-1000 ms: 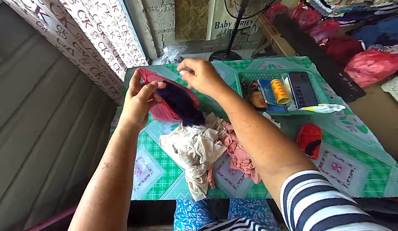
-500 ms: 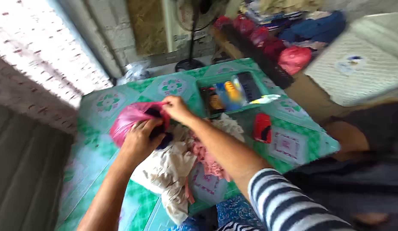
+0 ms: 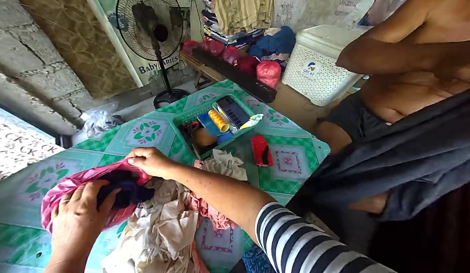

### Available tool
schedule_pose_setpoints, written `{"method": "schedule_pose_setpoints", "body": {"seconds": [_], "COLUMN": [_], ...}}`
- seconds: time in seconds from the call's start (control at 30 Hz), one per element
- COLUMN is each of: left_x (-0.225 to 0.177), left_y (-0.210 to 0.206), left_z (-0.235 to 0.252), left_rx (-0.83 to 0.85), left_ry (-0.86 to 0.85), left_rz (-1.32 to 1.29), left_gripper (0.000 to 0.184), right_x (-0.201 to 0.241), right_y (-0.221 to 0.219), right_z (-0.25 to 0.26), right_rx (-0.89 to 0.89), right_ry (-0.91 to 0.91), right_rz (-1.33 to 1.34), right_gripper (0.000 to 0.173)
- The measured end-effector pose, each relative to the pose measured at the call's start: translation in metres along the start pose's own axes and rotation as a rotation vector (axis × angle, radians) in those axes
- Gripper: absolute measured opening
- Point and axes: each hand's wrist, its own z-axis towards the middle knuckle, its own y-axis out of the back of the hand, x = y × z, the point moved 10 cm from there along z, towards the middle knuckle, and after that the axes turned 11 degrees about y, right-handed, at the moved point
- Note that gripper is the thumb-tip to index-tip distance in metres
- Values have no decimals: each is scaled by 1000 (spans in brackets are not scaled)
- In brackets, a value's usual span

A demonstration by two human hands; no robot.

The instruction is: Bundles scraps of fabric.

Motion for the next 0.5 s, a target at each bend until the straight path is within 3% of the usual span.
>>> {"method": "schedule_pose_setpoints", "body": {"seconds": [0.1, 0.2, 0.3, 0.5], "left_x": [25, 34, 23, 40], "left_y": [7, 14, 26, 13], "left_z": [11, 20, 22, 36], "left_rx": [-29, -10, 94, 56], "left_ry": [179, 388, 676, 710], "left_rz": [-3, 48, 88, 93], "left_gripper": [48, 47, 50, 47], "right_x": [-6, -10, -15, -39], "right_y": [-11, -28, -34, -16], "right_z": [-1, -7, -9, 5], "right_rx": [74, 246, 285, 161], "right_ry": [-3, -40, -36, -146], "right_rz": [16, -213, -460, -763], "right_gripper": [21, 32, 33, 28]}}
